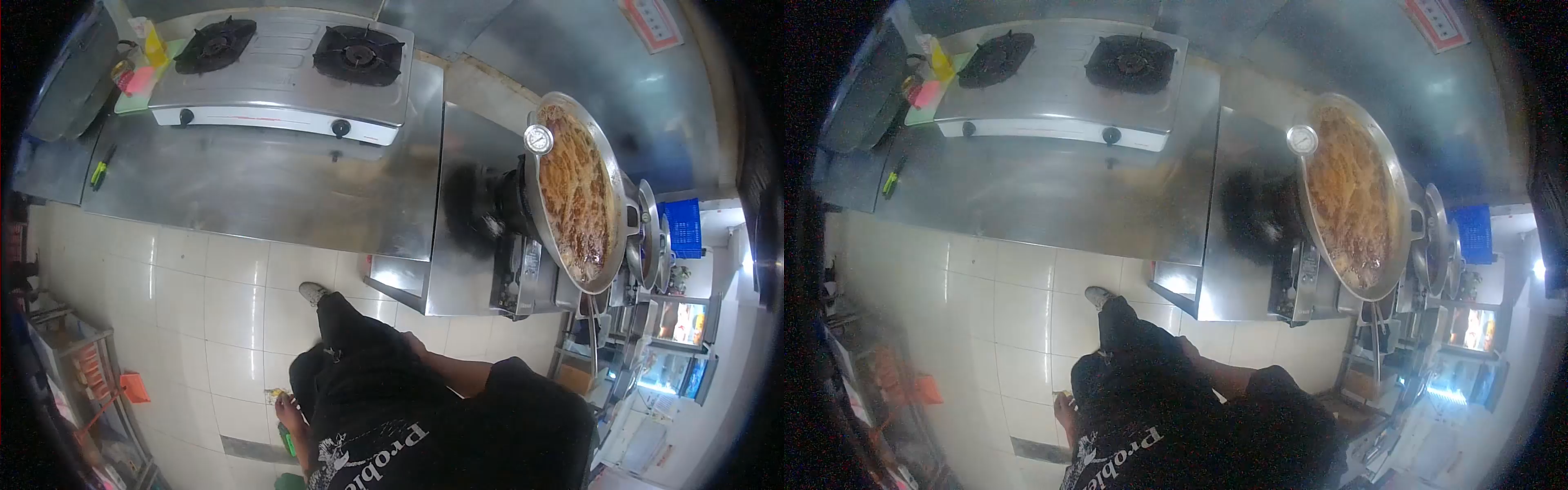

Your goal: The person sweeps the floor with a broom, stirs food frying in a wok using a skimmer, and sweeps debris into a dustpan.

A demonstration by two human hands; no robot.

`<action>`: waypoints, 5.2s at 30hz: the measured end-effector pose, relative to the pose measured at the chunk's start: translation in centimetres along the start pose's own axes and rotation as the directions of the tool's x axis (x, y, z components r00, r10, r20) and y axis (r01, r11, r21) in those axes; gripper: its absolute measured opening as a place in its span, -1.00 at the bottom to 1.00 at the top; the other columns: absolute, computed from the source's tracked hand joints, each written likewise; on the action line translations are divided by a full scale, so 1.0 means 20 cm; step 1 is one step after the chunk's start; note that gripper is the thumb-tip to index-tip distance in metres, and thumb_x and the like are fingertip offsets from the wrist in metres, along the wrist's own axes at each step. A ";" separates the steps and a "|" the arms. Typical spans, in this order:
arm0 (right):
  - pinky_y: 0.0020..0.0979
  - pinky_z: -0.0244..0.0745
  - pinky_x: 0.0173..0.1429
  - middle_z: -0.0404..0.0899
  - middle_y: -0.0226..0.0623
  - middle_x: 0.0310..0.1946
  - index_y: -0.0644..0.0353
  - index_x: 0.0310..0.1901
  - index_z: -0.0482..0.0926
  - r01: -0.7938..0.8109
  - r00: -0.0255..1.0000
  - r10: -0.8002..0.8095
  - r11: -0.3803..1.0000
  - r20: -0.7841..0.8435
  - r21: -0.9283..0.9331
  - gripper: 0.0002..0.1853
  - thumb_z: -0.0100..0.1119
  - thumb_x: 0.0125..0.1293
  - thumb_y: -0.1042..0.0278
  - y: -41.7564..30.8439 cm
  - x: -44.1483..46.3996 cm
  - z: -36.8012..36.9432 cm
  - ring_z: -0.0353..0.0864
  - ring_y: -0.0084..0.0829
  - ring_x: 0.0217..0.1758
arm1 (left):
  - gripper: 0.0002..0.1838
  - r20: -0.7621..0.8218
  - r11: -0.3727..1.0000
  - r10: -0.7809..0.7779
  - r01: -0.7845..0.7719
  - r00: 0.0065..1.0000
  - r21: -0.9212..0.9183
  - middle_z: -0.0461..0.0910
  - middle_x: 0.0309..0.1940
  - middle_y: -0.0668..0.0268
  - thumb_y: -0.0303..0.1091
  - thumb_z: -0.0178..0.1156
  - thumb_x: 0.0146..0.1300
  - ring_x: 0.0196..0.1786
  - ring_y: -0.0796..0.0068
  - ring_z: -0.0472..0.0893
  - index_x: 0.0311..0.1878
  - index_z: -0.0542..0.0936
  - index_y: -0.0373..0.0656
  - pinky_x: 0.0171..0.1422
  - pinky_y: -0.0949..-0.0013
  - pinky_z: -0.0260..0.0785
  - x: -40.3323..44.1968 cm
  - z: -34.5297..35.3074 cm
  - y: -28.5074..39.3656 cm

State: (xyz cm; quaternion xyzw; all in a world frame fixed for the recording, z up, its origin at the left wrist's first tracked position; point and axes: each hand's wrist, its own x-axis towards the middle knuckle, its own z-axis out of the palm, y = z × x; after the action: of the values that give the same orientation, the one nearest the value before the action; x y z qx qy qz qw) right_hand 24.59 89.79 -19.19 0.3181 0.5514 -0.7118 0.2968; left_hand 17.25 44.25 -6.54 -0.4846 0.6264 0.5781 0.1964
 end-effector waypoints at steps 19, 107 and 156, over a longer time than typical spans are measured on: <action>-0.13 0.53 0.19 0.63 -0.15 0.03 0.29 0.08 0.57 -0.313 0.931 0.129 0.762 -0.340 -0.566 -0.71 -0.03 0.54 0.30 -0.53 -0.47 1.45 0.57 -0.26 0.04 | -0.33 0.134 0.966 -0.247 0.254 0.960 -0.041 0.49 0.34 0.00 0.02 0.06 0.49 0.29 0.03 0.54 0.52 0.29 -0.18 0.34 -0.02 0.34 0.91 -1.13 0.30; 0.15 0.22 0.49 0.31 -0.39 0.51 -0.09 0.34 0.54 -0.218 -0.501 0.791 -0.508 0.351 0.833 -0.52 0.08 0.39 0.21 -0.16 0.59 9.58 0.57 -0.07 0.29 | -0.54 0.216 -0.354 -0.914 -0.415 0.345 -0.838 0.69 0.01 0.11 -0.08 0.22 0.44 -0.05 0.33 0.71 0.23 0.54 -0.20 -0.07 0.26 0.53 1.11 -2.30 0.62; -0.18 0.77 -0.03 0.63 0.12 -0.10 0.24 0.26 0.14 0.976 0.186 0.478 0.007 -0.858 0.216 -0.62 -0.08 0.66 0.19 -0.37 -0.77 5.49 0.79 -0.10 -0.16 | -0.62 -0.243 -0.258 -0.965 -0.549 0.101 0.795 0.68 -0.15 0.11 0.00 0.06 0.56 -0.32 0.25 0.68 -0.03 0.51 -0.19 -0.36 0.17 0.58 0.53 -1.97 1.19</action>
State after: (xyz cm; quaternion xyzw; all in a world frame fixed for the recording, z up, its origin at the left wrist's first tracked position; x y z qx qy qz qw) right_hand 14.66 -14.35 18.07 0.5687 0.0400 -0.5634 -0.5979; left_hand 5.02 1.01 7.64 0.0793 0.2725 -0.0895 0.9547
